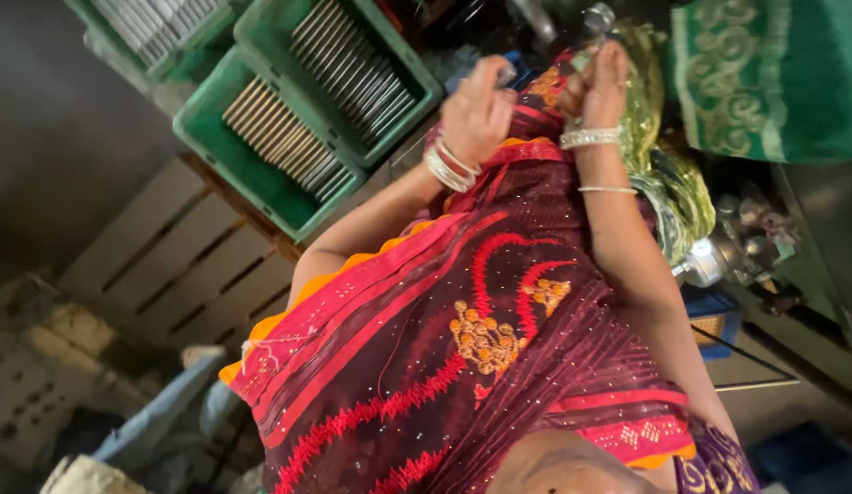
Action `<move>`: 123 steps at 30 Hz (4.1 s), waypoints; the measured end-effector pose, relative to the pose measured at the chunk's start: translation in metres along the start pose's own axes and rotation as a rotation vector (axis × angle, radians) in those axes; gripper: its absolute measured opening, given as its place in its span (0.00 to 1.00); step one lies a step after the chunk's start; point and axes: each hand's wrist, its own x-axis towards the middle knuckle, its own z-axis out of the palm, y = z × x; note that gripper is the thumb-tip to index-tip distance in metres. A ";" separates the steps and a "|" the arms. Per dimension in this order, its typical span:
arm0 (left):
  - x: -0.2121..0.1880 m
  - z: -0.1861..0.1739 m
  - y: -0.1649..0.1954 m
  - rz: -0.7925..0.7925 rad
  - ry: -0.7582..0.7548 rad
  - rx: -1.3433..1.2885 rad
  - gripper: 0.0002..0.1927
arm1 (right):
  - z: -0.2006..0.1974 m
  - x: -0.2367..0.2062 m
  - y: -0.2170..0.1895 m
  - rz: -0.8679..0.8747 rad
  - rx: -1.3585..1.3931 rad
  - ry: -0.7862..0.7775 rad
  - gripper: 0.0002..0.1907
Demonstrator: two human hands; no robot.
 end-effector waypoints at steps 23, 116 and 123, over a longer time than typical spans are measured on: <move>-0.042 -0.218 -0.179 -0.706 0.460 0.698 0.06 | -0.007 -0.004 0.022 -0.019 0.046 -0.199 0.09; 0.170 -0.011 0.013 0.469 0.012 0.687 0.26 | -0.114 -0.114 -0.161 -0.413 0.245 0.296 0.04; 0.178 -0.009 0.020 0.498 0.013 0.723 0.26 | -0.140 -0.135 -0.202 -0.629 0.251 0.374 0.08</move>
